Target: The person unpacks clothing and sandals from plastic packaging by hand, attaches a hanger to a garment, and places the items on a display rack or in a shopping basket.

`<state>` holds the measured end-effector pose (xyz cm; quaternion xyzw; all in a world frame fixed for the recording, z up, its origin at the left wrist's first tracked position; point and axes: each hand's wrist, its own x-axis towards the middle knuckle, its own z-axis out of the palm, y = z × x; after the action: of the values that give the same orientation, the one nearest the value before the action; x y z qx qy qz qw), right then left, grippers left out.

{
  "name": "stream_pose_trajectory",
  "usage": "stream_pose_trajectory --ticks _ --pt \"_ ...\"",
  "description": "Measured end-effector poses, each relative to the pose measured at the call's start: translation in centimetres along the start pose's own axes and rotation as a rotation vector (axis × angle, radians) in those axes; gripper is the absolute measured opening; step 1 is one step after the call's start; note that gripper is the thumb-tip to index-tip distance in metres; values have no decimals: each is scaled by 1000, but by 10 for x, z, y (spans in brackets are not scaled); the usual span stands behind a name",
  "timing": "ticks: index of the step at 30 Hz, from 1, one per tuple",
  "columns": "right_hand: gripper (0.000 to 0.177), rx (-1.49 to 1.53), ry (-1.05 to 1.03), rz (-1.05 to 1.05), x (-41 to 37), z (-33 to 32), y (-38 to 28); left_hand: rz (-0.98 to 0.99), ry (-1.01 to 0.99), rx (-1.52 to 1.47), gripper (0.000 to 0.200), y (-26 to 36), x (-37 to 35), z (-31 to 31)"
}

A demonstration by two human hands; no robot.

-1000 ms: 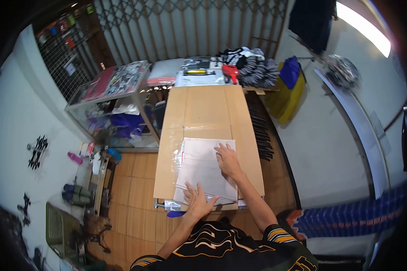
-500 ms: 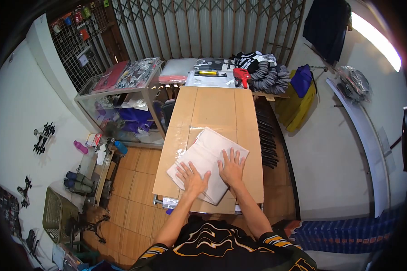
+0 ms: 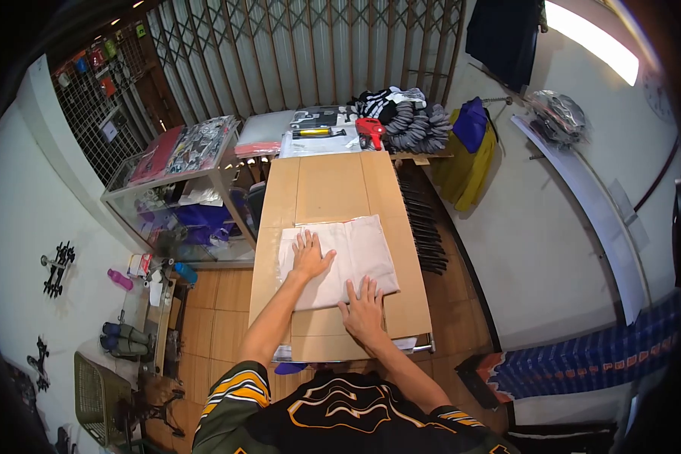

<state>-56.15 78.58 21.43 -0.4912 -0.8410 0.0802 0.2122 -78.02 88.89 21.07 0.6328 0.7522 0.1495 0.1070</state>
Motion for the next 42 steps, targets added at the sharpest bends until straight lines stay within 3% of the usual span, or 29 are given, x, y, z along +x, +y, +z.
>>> stream_pose_trajectory --ticks 5,7,8,10,11,12,14,16,18,19,21,24,25,27,31,34,36,38,39,42 --pt "63 -12 50 13 2 9 -4 17 41 -3 89 -4 22 9" --pt "63 -12 55 22 2 8 -5 28 239 -253 77 -9 26 8" --pt "63 -9 52 23 2 7 -5 40 235 -253 77 -7 27 6" --pt "63 -11 67 36 2 8 -6 -156 517 -515 64 -3 30 2" --pt "62 -9 72 36 2 9 -6 -238 649 -498 50 4 30 -3" --pt "62 -13 80 42 3 10 -6 -228 648 -502 50 0 36 -3" --pt "62 2 70 55 6 11 -6 -326 449 -725 46 -28 60 13" --pt "62 15 79 66 10 12 -6 -231 365 -724 45 -29 61 1" --pt "62 31 82 76 15 16 -6 -226 150 -611 41 -9 42 -32" --pt "62 41 77 84 18 18 -5 -225 147 -611 41 -10 42 -25" --pt "62 53 65 97 22 15 -6 76 399 -859 36 -18 43 -1" --pt "60 116 43 120 22 10 -4 134 259 -1029 31 1 4 -28" --pt "59 238 99 112 20 16 5 208 282 -1038 29 6 -11 -33" --pt "52 556 270 84 16 5 15 173 217 -1048 28 18 -50 -56" --pt "34 969 523 534 -25 -34 16 141 34 -1050 24 19 -122 -71" --pt "27 964 731 652 -78 -42 44 130 -92 -1143 22 14 -176 -66" --pt "22 1005 838 711 -106 -54 48 53 -327 -873 22 9 -210 -71" --pt "21 894 835 759 -124 -62 53 195 -364 -906 21 5 -236 -60" --pt "21 890 835 764 -126 -61 51 202 -512 -957 26 4 -244 -62" --pt "19 864 868 724 -122 -66 37 266 -655 -1017 31 11 -254 -69"
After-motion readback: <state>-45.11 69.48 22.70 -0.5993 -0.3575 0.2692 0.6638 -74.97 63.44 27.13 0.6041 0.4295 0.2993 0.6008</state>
